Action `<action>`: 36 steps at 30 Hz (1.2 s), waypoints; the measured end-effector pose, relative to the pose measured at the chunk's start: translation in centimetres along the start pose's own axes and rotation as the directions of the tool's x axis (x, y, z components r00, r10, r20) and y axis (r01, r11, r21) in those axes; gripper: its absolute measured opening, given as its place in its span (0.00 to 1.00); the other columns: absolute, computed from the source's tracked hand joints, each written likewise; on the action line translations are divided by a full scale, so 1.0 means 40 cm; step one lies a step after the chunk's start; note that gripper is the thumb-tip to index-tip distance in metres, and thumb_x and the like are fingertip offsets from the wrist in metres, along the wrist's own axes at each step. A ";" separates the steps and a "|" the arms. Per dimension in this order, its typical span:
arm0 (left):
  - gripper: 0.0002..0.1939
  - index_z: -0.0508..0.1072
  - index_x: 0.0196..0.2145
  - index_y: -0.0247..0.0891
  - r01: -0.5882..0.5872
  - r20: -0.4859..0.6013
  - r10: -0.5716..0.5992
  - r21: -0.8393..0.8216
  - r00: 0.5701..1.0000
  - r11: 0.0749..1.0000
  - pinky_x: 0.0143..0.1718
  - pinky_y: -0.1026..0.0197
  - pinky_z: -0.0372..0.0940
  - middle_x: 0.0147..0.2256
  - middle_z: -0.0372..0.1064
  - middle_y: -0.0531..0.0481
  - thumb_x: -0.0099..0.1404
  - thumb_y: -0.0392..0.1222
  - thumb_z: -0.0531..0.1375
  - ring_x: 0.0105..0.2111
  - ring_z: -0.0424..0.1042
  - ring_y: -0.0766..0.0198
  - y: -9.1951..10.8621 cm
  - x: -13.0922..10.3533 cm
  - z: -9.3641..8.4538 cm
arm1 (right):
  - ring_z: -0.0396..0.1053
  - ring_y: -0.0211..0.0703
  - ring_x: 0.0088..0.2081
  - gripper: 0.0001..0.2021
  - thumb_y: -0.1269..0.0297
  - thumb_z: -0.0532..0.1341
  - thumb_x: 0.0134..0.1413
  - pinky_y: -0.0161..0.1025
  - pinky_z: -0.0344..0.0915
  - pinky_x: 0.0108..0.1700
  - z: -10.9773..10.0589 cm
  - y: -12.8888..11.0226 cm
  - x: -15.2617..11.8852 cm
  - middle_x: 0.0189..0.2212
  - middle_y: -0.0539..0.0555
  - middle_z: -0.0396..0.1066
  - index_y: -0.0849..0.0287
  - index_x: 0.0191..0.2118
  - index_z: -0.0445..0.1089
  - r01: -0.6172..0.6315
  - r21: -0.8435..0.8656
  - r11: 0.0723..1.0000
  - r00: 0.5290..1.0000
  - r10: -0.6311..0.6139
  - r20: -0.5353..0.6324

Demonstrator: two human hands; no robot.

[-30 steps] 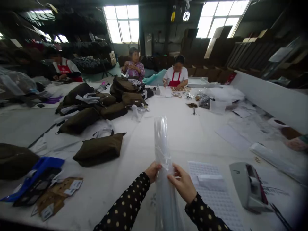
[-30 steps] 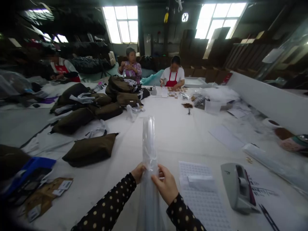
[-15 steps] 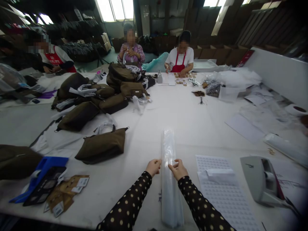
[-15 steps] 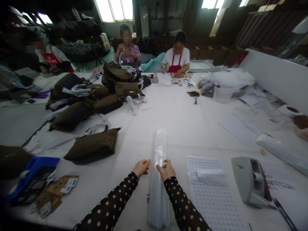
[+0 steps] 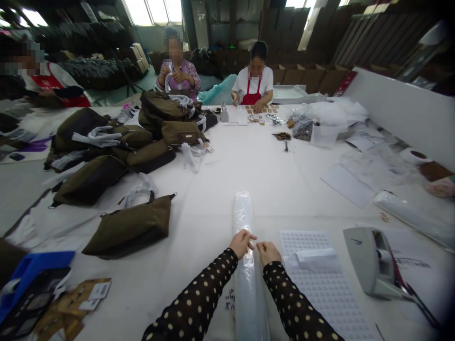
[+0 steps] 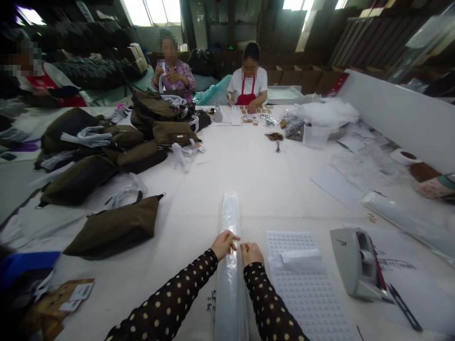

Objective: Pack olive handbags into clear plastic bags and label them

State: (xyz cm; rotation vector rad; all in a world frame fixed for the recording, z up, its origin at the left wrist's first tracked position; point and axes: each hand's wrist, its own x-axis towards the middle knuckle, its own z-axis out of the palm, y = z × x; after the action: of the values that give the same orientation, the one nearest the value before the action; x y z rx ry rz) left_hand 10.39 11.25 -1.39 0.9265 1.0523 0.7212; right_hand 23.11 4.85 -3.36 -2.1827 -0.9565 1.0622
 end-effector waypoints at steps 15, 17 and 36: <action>0.13 0.55 0.26 0.41 -0.219 -0.185 0.166 -0.316 0.969 0.923 0.30 0.64 0.60 0.23 0.55 0.57 0.61 0.51 0.52 0.22 0.59 0.70 0.284 -0.052 -0.192 | 0.53 0.34 0.17 0.18 0.50 0.53 0.49 0.36 0.51 0.22 -0.065 -0.045 -0.172 0.15 0.48 0.60 0.59 0.19 0.62 -0.010 0.459 0.888 0.906 -0.186 0.381; 0.15 0.56 0.27 0.42 -0.173 -0.119 0.150 -0.220 0.982 0.960 0.25 0.66 0.57 0.25 0.58 0.56 0.62 0.55 0.49 0.21 0.57 0.70 0.275 -0.066 -0.192 | 0.52 0.34 0.17 0.18 0.50 0.54 0.47 0.35 0.50 0.21 -0.070 -0.032 -0.182 0.14 0.47 0.58 0.58 0.18 0.59 -0.061 0.517 0.854 0.924 -0.147 0.352; 0.14 0.72 0.21 0.39 -0.380 0.421 0.046 0.758 0.906 0.530 0.37 0.59 0.57 0.23 0.68 0.49 0.61 0.43 0.53 0.28 0.64 0.61 0.175 -0.254 -0.130 | 0.51 0.36 0.15 0.20 0.52 0.48 0.54 0.34 0.55 0.17 -0.016 -0.011 -0.301 0.12 0.44 0.52 0.52 0.16 0.55 0.021 0.556 0.831 0.973 -0.146 0.181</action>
State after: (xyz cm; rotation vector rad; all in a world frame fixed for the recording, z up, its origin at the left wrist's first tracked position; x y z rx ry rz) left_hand 1.58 7.15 7.86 1.9855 0.9385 0.1715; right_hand 18.17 -4.33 2.67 -1.5584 -0.7075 1.3559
